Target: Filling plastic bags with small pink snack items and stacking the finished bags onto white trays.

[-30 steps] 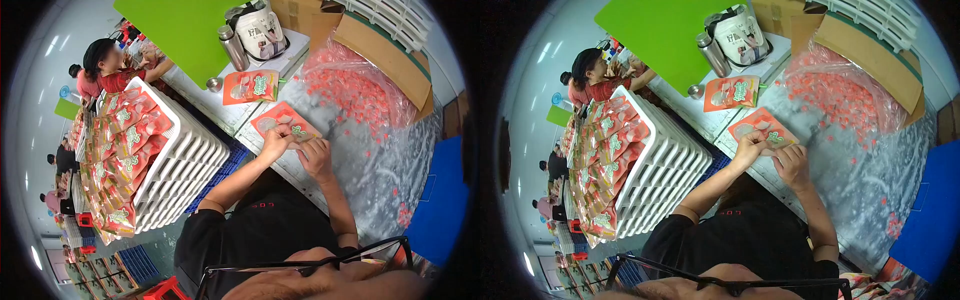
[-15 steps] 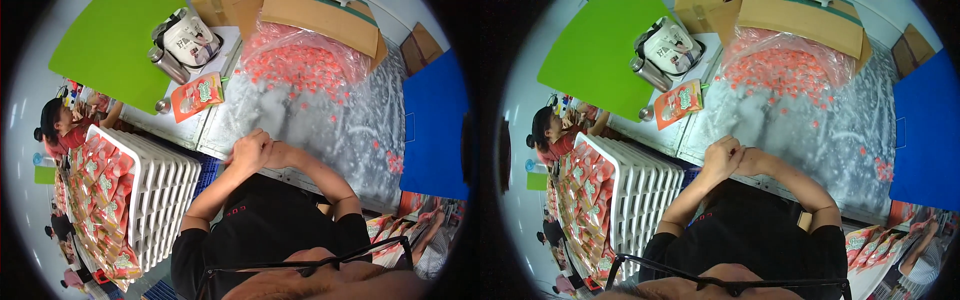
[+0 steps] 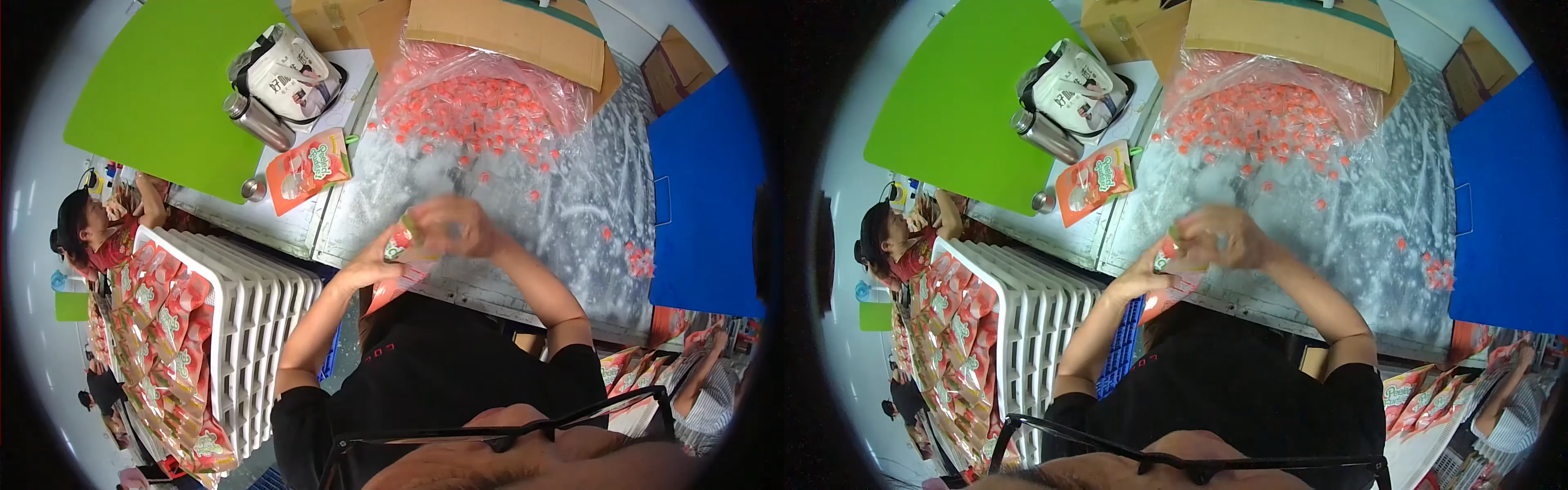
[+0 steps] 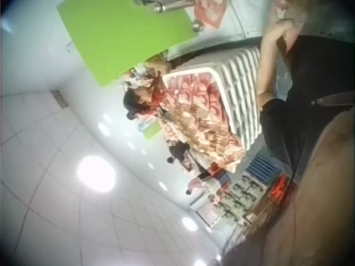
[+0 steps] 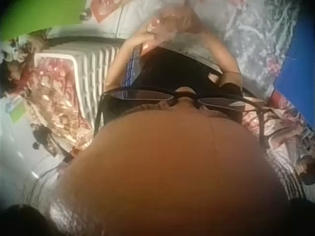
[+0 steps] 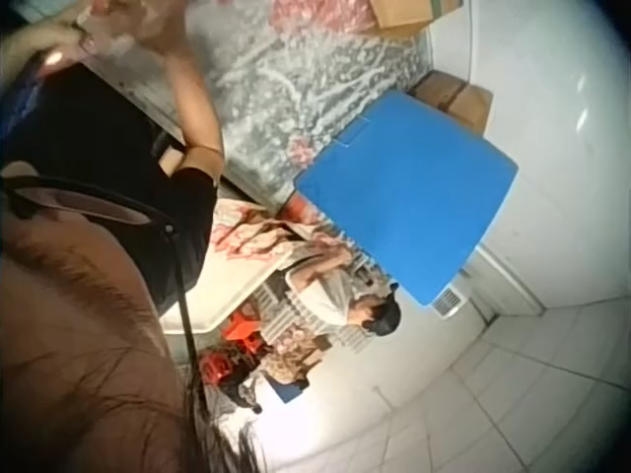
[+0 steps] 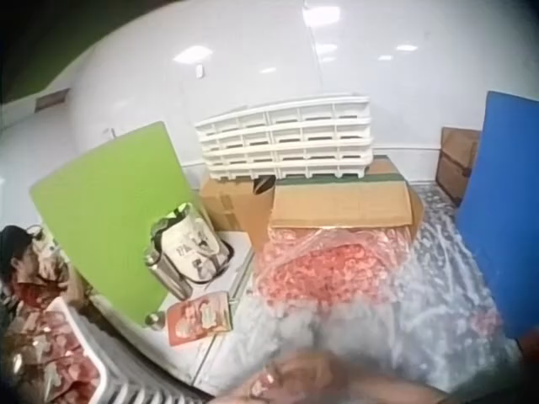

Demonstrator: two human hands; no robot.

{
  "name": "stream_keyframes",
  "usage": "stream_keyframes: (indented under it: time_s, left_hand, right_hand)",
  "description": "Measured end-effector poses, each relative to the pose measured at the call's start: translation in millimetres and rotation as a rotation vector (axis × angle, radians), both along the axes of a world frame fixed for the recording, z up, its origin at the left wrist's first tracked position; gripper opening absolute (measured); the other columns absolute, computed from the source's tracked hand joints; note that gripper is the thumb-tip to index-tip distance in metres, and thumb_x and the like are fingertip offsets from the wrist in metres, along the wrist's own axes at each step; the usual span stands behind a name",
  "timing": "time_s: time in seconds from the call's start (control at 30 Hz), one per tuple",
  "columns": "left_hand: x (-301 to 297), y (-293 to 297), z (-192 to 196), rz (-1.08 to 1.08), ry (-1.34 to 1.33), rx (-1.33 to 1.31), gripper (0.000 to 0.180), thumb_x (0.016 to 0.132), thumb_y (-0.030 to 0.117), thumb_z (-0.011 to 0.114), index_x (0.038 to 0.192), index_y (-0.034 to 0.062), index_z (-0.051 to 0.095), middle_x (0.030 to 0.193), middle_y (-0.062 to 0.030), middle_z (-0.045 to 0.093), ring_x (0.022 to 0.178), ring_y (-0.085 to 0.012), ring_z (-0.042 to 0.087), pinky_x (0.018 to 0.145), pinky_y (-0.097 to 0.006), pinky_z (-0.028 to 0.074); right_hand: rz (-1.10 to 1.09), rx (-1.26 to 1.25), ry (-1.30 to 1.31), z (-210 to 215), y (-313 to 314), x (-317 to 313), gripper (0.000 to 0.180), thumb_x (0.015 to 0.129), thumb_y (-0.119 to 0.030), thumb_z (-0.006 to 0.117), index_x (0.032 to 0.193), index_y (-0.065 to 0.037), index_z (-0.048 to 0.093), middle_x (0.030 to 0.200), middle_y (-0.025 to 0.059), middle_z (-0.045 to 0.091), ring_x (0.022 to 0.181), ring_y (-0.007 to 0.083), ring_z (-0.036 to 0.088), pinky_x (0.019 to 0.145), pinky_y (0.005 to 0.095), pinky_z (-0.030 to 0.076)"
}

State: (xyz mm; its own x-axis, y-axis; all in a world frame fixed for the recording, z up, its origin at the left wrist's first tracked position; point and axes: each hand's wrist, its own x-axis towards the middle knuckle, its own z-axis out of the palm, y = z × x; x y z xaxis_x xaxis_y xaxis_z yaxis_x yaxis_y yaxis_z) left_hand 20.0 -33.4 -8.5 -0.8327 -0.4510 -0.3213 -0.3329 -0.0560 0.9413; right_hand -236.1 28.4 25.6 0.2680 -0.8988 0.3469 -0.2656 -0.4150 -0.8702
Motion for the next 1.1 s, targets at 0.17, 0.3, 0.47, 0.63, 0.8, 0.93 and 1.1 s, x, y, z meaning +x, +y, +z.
stream_keyframes:
  time_s: [0.17, 0.3, 0.47, 0.63, 0.8, 0.93, 1.1]
  left_hand:
    - [5, 17, 8, 0.261, 0.151, 0.101, 0.082, 0.071, 0.003, 0.068, 0.147, 0.0023, 0.038, 0.127, -0.0076, 0.057, 0.117, -0.0151, 0.052, 0.098, -0.029, 0.043]
    - [9, 24, 8, 0.327, 0.216, 0.076, 0.082, 0.072, -0.004, 0.066, 0.147, 0.0023, 0.036, 0.131, -0.0061, 0.054, 0.122, -0.0149, 0.049, 0.104, -0.03, 0.038]
    - [12, 31, 13, 0.394, 0.276, 0.18, 0.082, 0.071, -0.006, 0.065, 0.148, 0.0021, 0.036, 0.138, -0.0067, 0.05, 0.128, -0.0154, 0.045, 0.108, -0.031, 0.035]
    - [13, 27, 7, 0.389, 0.29, 0.193, 0.082, 0.072, -0.009, 0.064, 0.148, 0.0036, 0.037, 0.137, -0.0044, 0.05, 0.127, -0.0141, 0.046, 0.107, -0.03, 0.035]
    - [16, 29, -1, 0.41, 0.306, 0.169, 0.082, 0.072, -0.008, 0.065, 0.148, 0.0043, 0.036, 0.132, -0.0017, 0.052, 0.122, -0.0125, 0.048, 0.105, -0.029, 0.036]
    - [18, 31, -4, 0.409, 0.325, 0.206, 0.081, 0.073, -0.009, 0.064, 0.148, 0.0038, 0.036, 0.133, -0.0027, 0.052, 0.122, -0.0129, 0.048, 0.105, -0.029, 0.037]
    - [18, 31, -1, 0.402, 0.326, 0.193, 0.08, 0.073, -0.009, 0.064, 0.148, 0.0035, 0.036, 0.133, -0.0033, 0.052, 0.123, -0.0132, 0.048, 0.105, -0.03, 0.037]
  right_hand:
    - [-0.835, -0.209, 0.691, -113, -64, -60, 0.049, 0.084, -0.044, 0.071, 0.124, -0.016, 0.065, 0.137, 0.0126, 0.056, 0.132, 0.0348, 0.045, 0.11, 0.0533, 0.032]
    - [-0.823, 0.079, 0.949, -121, -78, -79, 0.066, 0.085, -0.054, 0.064, 0.143, -0.026, 0.051, 0.152, 0.0104, 0.042, 0.14, 0.0415, 0.03, 0.114, 0.061, 0.017]
    - [-0.642, 0.117, 0.864, -134, -35, -66, 0.065, 0.089, -0.052, 0.06, 0.147, -0.026, 0.046, 0.153, 0.0058, 0.041, 0.141, 0.0386, 0.031, 0.117, 0.0558, 0.015]
    - [-0.623, 0.266, 0.235, -153, 8, -87, 0.07, 0.099, -0.058, 0.039, 0.154, -0.016, 0.033, 0.156, 0.0056, 0.039, 0.145, 0.033, 0.03, 0.12, 0.0475, 0.013]
    - [-0.61, 0.313, -0.52, -120, 38, -94, 0.086, 0.099, -0.069, 0.019, 0.158, -0.007, 0.016, 0.156, 0.0144, 0.036, 0.145, 0.0291, 0.032, 0.121, 0.0434, 0.012]
    - [-0.584, 0.308, -0.51, -118, 48, -102, 0.081, 0.1, -0.066, 0.02, 0.155, -0.006, 0.027, 0.152, 0.0146, 0.042, 0.143, 0.0278, 0.034, 0.12, 0.0421, 0.015]
    - [-0.63, 0.299, -0.359, -122, 56, -95, 0.067, 0.104, -0.053, 0.027, 0.151, -0.006, 0.036, 0.146, 0.0123, 0.05, 0.143, 0.0297, 0.034, 0.119, 0.039, 0.019]
